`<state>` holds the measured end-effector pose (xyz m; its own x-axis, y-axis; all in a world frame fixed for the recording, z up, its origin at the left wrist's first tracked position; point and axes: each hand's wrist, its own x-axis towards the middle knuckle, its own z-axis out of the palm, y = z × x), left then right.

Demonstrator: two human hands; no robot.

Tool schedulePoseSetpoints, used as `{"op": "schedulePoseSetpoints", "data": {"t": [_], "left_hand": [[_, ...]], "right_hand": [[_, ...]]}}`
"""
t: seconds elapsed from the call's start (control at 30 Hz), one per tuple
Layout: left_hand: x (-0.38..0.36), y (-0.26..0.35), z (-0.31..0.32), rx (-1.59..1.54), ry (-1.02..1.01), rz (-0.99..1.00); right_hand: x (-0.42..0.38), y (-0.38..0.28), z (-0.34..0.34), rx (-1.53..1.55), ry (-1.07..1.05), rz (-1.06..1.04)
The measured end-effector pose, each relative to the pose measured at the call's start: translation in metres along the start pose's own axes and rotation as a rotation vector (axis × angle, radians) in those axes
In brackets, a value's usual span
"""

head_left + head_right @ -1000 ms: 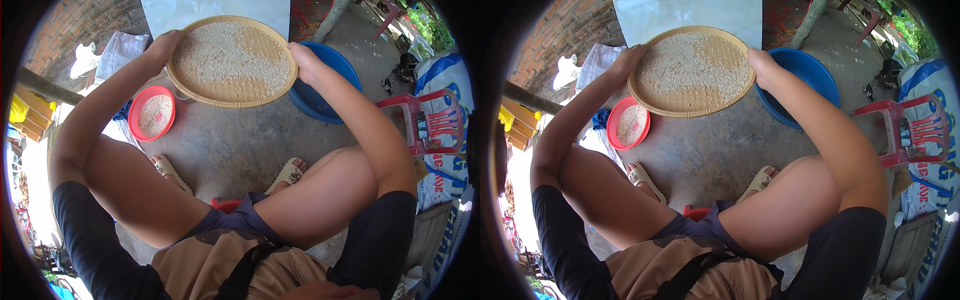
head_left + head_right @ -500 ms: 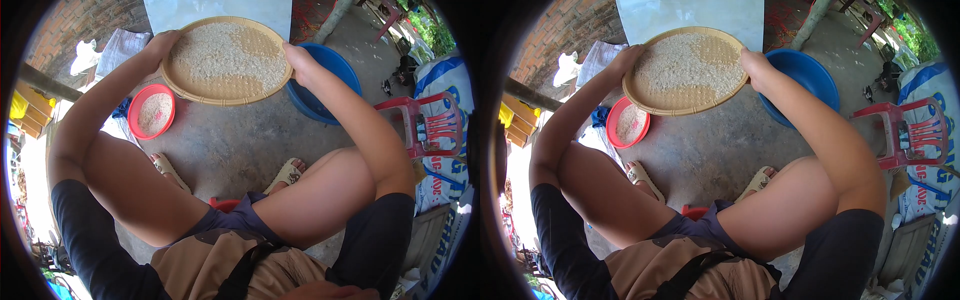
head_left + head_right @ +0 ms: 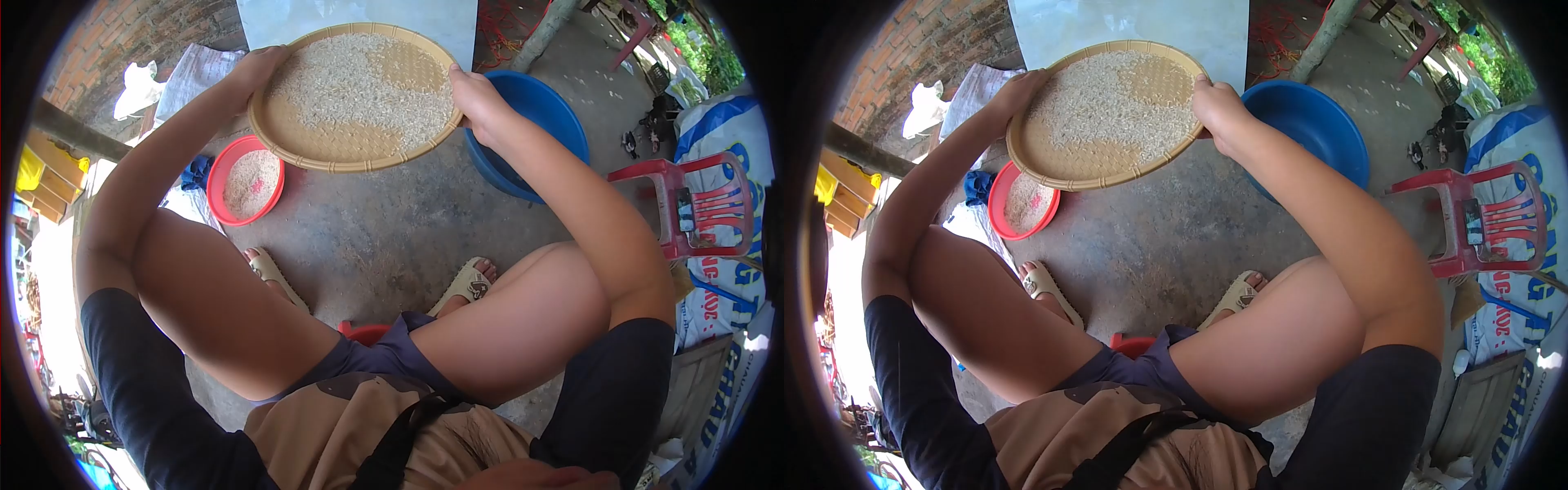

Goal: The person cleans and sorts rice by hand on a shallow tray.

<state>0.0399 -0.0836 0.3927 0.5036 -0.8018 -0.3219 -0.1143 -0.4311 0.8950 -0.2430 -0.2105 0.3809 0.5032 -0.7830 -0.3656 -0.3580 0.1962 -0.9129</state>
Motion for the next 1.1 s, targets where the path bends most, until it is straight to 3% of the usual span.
{"op": "schedulePoseSetpoints", "data": {"t": [0.1, 0.2, 0.43, 0.63, 0.73, 0.8, 1.03, 1.1], "left_hand": [[0.002, -0.010, 0.010, -0.095, 0.011, 0.030], [-0.003, -0.006, 0.022, 0.052, 0.039, 0.078], [-0.013, 0.000, 0.016, -0.015, 0.036, -0.016], [-0.015, -0.002, 0.032, 0.073, 0.068, 0.063], [-0.010, -0.004, 0.018, 0.002, 0.026, 0.017], [-0.005, -0.006, 0.008, -0.017, -0.024, 0.006], [-0.016, -0.002, 0.032, 0.238, 0.096, 0.083], [-0.015, -0.001, 0.022, 0.137, 0.043, 0.049]], "right_hand": [[0.030, 0.019, -0.012, 0.033, 0.017, 0.011], [0.047, 0.024, -0.031, 0.058, 0.008, 0.130], [0.025, 0.016, -0.005, 0.156, 0.020, 0.001], [0.019, 0.006, -0.023, 0.242, -0.033, 0.152], [0.017, 0.009, -0.009, 0.181, 0.033, 0.085], [0.027, 0.018, 0.000, 0.082, 0.076, -0.067], [0.031, 0.015, -0.026, 0.159, -0.008, 0.083], [0.030, 0.019, -0.016, 0.073, 0.040, -0.057]]}}
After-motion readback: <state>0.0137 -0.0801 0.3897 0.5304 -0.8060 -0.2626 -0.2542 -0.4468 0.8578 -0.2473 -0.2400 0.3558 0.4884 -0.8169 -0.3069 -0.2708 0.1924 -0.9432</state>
